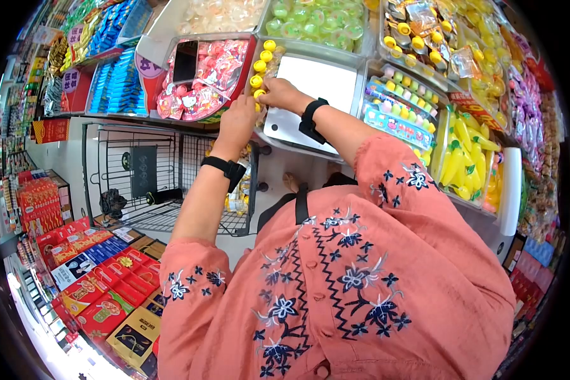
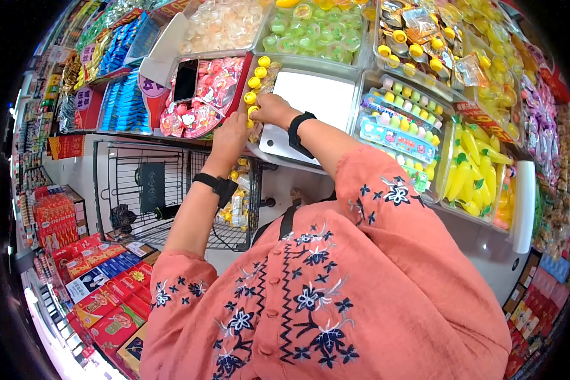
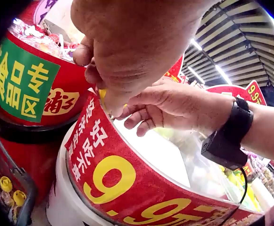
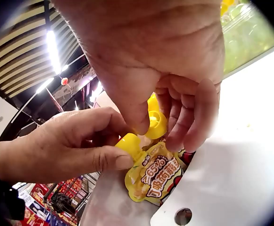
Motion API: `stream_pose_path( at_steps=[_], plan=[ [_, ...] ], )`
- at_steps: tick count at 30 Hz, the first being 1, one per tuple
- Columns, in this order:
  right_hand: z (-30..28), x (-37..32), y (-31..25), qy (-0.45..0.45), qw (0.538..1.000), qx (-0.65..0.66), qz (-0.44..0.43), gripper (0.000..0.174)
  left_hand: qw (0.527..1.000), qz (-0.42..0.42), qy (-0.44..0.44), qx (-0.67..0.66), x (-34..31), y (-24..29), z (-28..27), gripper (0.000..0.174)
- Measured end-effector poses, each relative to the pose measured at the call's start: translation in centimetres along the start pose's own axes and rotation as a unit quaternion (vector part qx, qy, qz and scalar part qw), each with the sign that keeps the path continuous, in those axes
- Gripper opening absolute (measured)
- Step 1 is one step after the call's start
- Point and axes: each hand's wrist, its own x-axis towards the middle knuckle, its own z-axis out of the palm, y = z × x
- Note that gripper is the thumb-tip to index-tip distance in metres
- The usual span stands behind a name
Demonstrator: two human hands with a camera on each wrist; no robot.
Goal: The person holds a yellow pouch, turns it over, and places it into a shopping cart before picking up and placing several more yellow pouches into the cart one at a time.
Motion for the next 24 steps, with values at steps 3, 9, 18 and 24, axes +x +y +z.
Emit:
stream_pose_path(
  at_steps=[3,9,18,24],
  plan=[
    [0.0,0.3,0.0,-0.009,1.0,0.016,0.011,0.035,0.999,-0.04,-0.024,0.002,0.3,0.1,-0.1,0.03],
    [-1.5,-0.8,-0.7,-0.042,0.986,0.145,0.071,0.03,0.993,-0.098,0.009,-0.063,0.1,0.8,-1.3,0.044],
    [-4.2,1.1,-0.1,-0.011,0.961,0.249,0.118,0.038,0.983,-0.15,0.007,-0.108,2.2,1.4,-1.1,0.036],
    [-4.9,2.2,-0.5,-0.021,0.961,0.249,0.12,0.056,0.983,-0.168,0.022,-0.073,3.3,0.5,0.8,0.032]
  ],
)
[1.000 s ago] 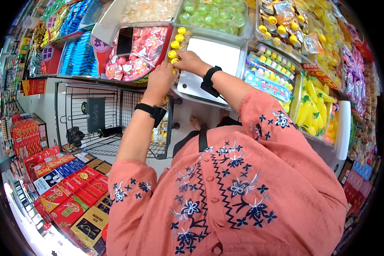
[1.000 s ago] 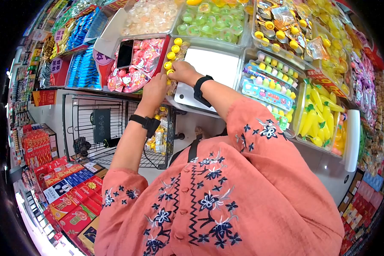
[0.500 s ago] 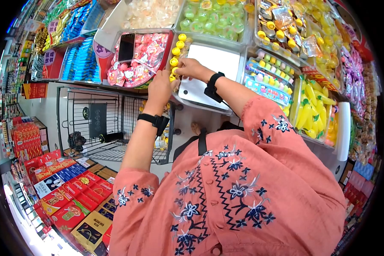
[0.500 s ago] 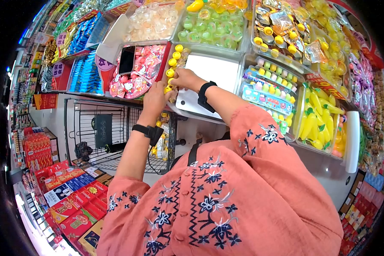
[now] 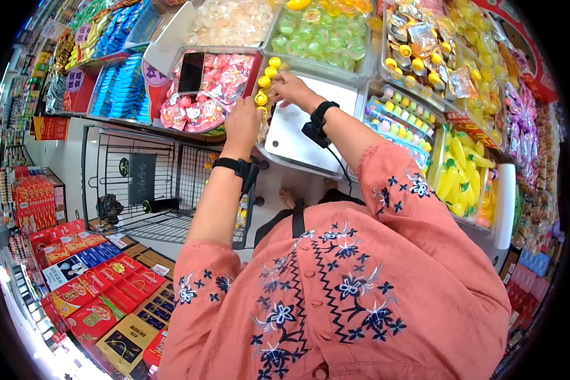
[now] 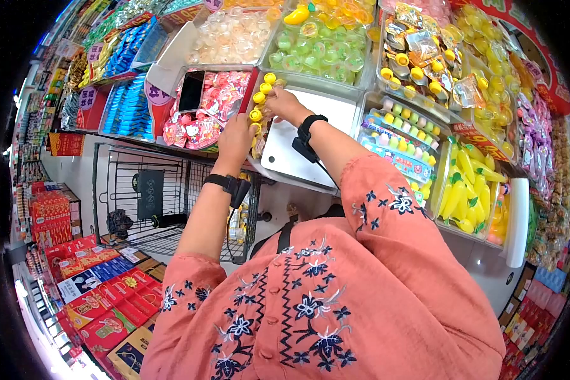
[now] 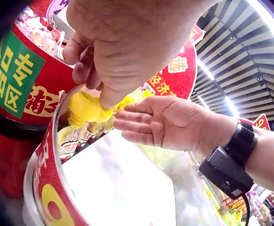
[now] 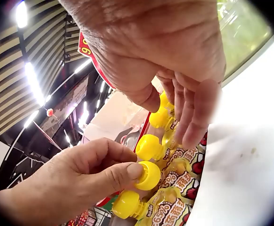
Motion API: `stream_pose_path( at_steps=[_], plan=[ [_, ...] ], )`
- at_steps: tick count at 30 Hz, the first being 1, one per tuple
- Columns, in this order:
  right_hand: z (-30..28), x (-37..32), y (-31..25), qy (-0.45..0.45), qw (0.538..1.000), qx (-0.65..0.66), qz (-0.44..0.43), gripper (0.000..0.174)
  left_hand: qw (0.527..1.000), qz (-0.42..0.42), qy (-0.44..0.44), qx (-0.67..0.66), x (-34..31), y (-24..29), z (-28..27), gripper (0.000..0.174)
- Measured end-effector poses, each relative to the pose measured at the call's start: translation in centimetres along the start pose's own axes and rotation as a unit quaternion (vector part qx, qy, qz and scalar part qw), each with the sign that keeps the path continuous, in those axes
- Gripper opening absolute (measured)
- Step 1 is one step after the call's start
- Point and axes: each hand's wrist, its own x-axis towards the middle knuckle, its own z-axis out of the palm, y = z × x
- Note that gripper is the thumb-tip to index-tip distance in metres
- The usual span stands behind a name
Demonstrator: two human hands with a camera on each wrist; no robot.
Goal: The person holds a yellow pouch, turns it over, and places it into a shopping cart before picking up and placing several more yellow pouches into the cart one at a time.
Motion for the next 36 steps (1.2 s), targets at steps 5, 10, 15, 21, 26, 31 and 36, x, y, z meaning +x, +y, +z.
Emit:
stream_pose_path(
  at_steps=[5,10,15,21,26,31,36],
  plan=[
    [-0.3,0.6,0.2,-0.016,1.0,-0.023,0.001,0.06,0.999,-0.025,-0.021,0.0,-0.2,0.2,-0.3,0.031],
    [-0.2,-0.6,-0.5,-0.027,0.999,-0.018,0.007,0.064,0.998,-0.032,0.0,-0.051,-1.3,0.0,-0.5,0.031],
    [-0.9,-2.9,-0.8,-0.019,1.0,-0.02,0.008,0.065,0.969,-0.149,0.032,-0.193,-4.1,-1.8,-3.6,0.032],
    [1.1,-10.3,-3.8,-0.107,0.994,-0.014,-0.026,0.049,0.909,-0.311,0.099,-0.258,-14.7,-13.5,-3.0,0.039],
    [4.3,-13.7,-3.2,-0.183,0.983,-0.03,0.003,0.038,0.868,-0.44,0.062,-0.221,-25.9,-21.5,-0.2,0.043],
    [7.3,-13.8,-0.8,-0.208,0.976,-0.031,0.06,0.034,0.795,-0.532,-0.016,-0.291,-30.2,-20.4,1.4,0.045],
    [10.2,-14.3,-0.4,-0.231,0.966,-0.041,0.111,0.034,0.777,-0.565,-0.007,-0.278,-36.2,-24.7,11.7,0.043]
  ],
)
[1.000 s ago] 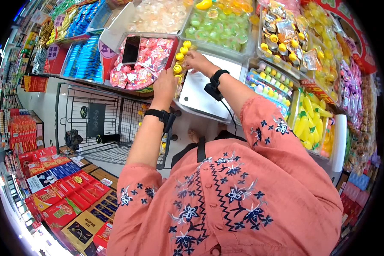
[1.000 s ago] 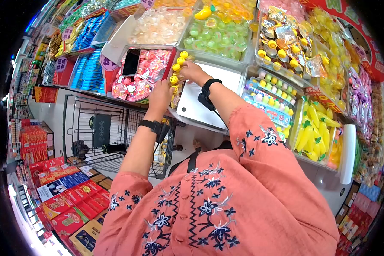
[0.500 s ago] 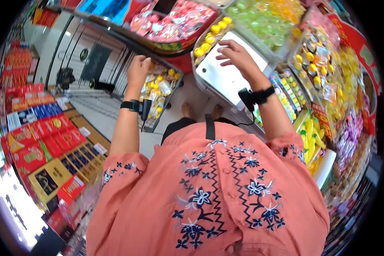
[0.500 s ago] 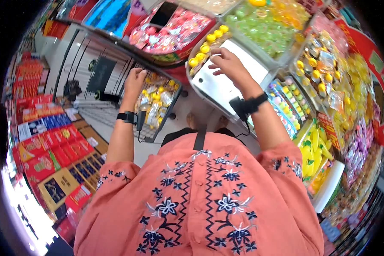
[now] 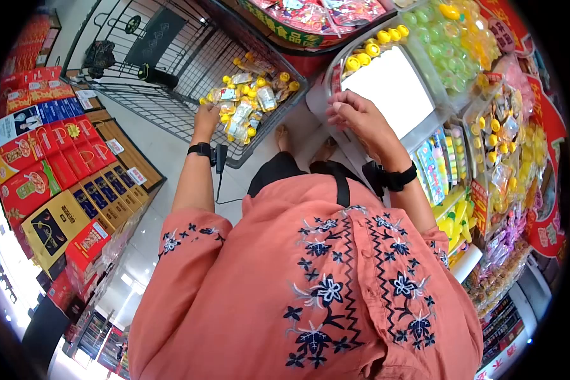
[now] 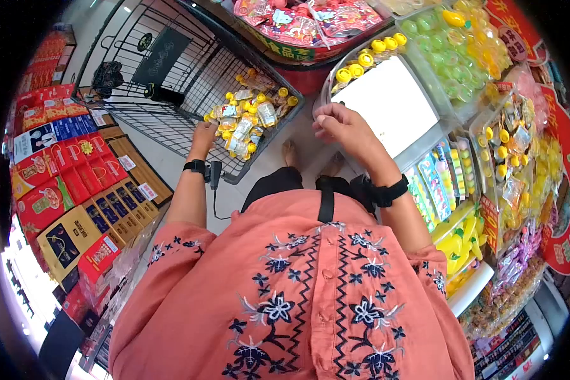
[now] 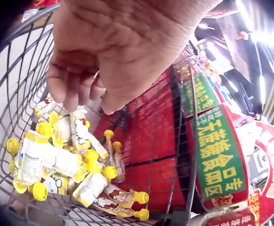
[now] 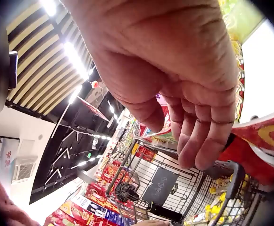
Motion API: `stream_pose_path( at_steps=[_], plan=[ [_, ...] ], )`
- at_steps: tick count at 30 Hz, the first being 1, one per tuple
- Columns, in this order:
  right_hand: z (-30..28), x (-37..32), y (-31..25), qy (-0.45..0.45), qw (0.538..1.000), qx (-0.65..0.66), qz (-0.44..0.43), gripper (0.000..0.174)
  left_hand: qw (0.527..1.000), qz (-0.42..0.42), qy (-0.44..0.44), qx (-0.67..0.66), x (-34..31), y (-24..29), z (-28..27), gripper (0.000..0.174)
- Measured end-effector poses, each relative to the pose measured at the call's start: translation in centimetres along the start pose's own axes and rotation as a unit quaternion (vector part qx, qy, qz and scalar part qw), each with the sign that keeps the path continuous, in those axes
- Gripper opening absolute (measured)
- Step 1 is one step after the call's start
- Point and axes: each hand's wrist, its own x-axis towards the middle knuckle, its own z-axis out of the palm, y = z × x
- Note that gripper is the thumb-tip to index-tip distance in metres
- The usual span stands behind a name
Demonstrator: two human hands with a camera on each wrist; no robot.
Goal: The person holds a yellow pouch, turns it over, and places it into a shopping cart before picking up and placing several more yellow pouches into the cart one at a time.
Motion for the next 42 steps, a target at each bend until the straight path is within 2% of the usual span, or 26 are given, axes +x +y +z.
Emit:
stream_pose_path(
  at_steps=[4,7,9,10,13,18,19,21,24,29,31,35,37,38,41,42],
  plan=[
    [1.2,1.3,0.9,-0.006,1.0,-0.011,0.01,0.032,0.996,-0.062,0.046,-0.053,2.8,-3.3,0.9,0.048],
    [2.0,1.8,1.2,-0.026,0.998,-0.014,0.048,0.032,0.996,-0.056,0.06,-0.023,4.8,-3.2,0.5,0.05],
    [2.5,2.0,1.3,-0.021,0.998,-0.016,0.06,0.032,0.999,-0.028,0.022,0.029,6.3,-2.5,-0.3,0.05],
    [2.7,2.2,1.3,-0.018,0.998,-0.017,0.066,0.032,0.996,-0.024,0.085,0.02,6.3,-1.9,0.5,0.051],
    [2.8,2.6,1.6,-0.015,0.997,-0.02,0.072,0.031,0.994,-0.093,-0.035,0.036,7.9,-1.3,0.0,0.053],
    [2.6,3.0,2.1,0.001,0.996,-0.003,0.091,0.032,0.987,-0.132,-0.056,0.077,9.6,-3.1,2.3,0.051],
    [2.6,3.0,2.2,0.001,0.996,-0.001,0.092,0.033,0.99,-0.116,-0.047,0.071,9.8,-3.4,2.6,0.047],
    [2.7,3.0,2.2,0.013,0.995,-0.001,0.102,0.033,0.995,-0.082,-0.027,0.058,12.0,-7.3,4.6,0.041],
    [2.6,2.8,2.3,0.024,0.994,0.007,0.108,0.033,0.986,-0.127,-0.052,0.094,12.0,-6.3,4.6,0.038],
    [2.5,2.6,2.7,0.031,0.993,0.013,0.11,0.033,0.976,-0.074,-0.049,0.199,10.3,-3.1,3.2,0.033],
    [2.7,2.5,2.5,0.034,0.993,0.015,0.112,0.032,0.956,0.085,-0.061,0.275,13.0,-8.8,5.0,0.028],
    [2.7,2.5,2.5,0.022,0.995,0.011,0.096,0.032,0.986,0.079,0.003,0.149,9.3,-4.2,3.4,0.023],
    [2.8,2.5,2.0,0.016,0.996,0.004,0.091,0.033,0.999,0.004,0.042,0.015,6.5,0.2,1.8,0.022],
    [2.7,2.5,1.7,0.014,0.996,-0.001,0.083,0.033,0.996,0.05,0.074,0.01,6.0,0.7,1.4,0.021],
    [2.4,2.4,0.4,0.001,0.998,-0.021,0.051,0.033,0.987,0.078,0.064,-0.126,4.3,3.2,-1.0,0.021],
    [2.3,2.4,-0.1,-0.006,0.999,-0.027,0.038,0.033,0.976,0.035,0.03,-0.213,0.8,8.0,-3.5,0.02]
  ],
)
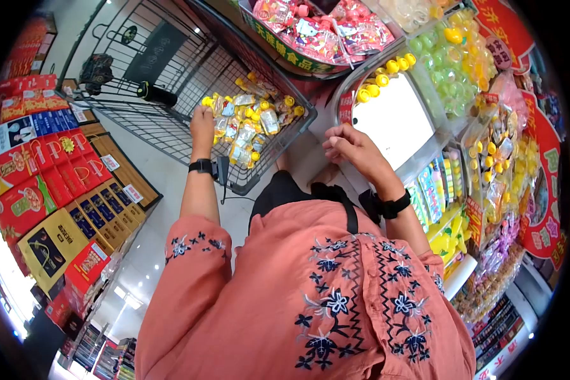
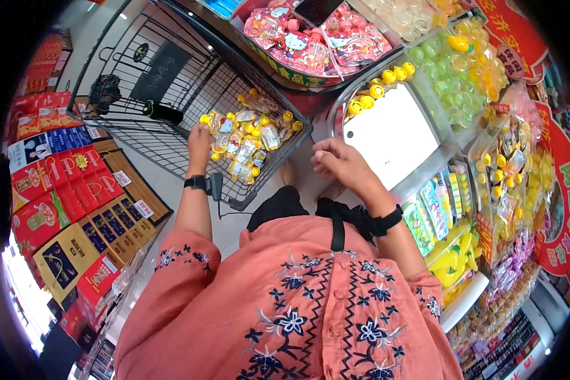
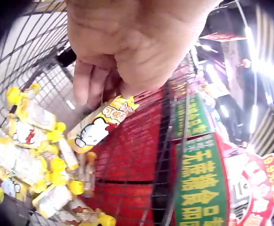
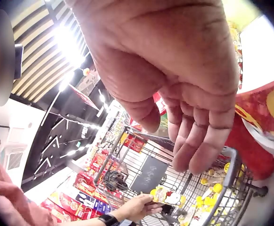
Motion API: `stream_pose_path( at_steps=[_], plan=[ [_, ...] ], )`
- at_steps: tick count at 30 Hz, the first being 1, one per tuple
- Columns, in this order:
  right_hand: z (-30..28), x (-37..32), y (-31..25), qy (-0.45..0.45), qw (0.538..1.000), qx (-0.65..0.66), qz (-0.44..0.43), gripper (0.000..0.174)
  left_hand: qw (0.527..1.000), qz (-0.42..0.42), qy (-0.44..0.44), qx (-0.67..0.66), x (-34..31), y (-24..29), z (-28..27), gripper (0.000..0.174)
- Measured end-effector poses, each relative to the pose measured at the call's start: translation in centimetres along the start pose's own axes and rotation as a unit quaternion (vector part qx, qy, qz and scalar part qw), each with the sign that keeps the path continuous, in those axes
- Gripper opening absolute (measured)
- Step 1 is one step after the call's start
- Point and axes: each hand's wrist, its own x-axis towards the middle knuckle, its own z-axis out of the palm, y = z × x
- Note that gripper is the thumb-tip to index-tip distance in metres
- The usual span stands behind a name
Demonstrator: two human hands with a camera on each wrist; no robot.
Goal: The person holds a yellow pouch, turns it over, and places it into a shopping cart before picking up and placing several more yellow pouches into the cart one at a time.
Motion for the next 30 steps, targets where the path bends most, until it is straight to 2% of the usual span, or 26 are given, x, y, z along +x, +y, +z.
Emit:
stream_pose_path(
  at_steps=[3,6,11,14,17,18,21,22,25,26,29,30],
  plan=[
    [-0.2,-1.1,-2.1,-0.006,0.999,0.026,-0.031,0.036,0.987,0.032,-0.05,-0.151,-4.5,8.8,-1.2,0.019],
    [0.0,-2.2,-4.5,0.006,0.995,0.055,-0.084,0.042,0.965,0.044,-0.124,-0.228,-8.9,16.2,-0.9,0.021],
    [-0.3,-4.1,-6.7,-0.038,0.973,0.162,-0.157,0.06,0.915,0.076,-0.241,-0.314,-14.7,24.1,3.0,0.017],
    [-1.0,-5.4,-6.7,-0.03,0.965,0.199,-0.169,0.05,0.898,0.088,-0.289,-0.321,-17.2,26.1,6.0,0.019],
    [-2.3,-6.7,-5.9,-0.008,0.963,0.196,-0.187,0.036,0.907,0.104,-0.311,-0.263,-18.9,27.1,8.9,0.02],
    [-2.9,-7.2,-5.7,-0.004,0.963,0.192,-0.189,0.034,0.916,0.114,-0.305,-0.233,-19.3,27.4,9.6,0.025],
    [-4.2,-8.9,-5.0,0.02,0.956,0.206,-0.21,0.031,0.906,0.096,-0.302,-0.279,-21.1,29.0,11.9,0.034],
    [-4.6,-9.3,-4.6,0.023,0.951,0.217,-0.217,0.031,0.907,0.096,-0.311,-0.269,-21.9,29.7,12.2,0.043],
    [-5.5,-10.2,-3.8,0.031,0.949,0.219,-0.225,0.03,0.875,0.092,-0.403,-0.254,-22.2,30.6,13.9,0.047],
    [-5.7,-10.5,-3.5,0.034,0.95,0.209,-0.23,0.03,0.86,0.092,-0.423,-0.269,-22.5,30.8,14.7,0.046],
    [-6.1,-10.9,-2.6,0.059,0.952,0.192,-0.23,0.029,0.873,0.126,-0.415,-0.222,-22.1,30.9,16.5,0.037],
    [-6.3,-11.1,-2.2,0.067,0.949,0.197,-0.235,0.029,0.878,0.12,-0.406,-0.223,-22.3,31.0,16.8,0.029]
  ],
)
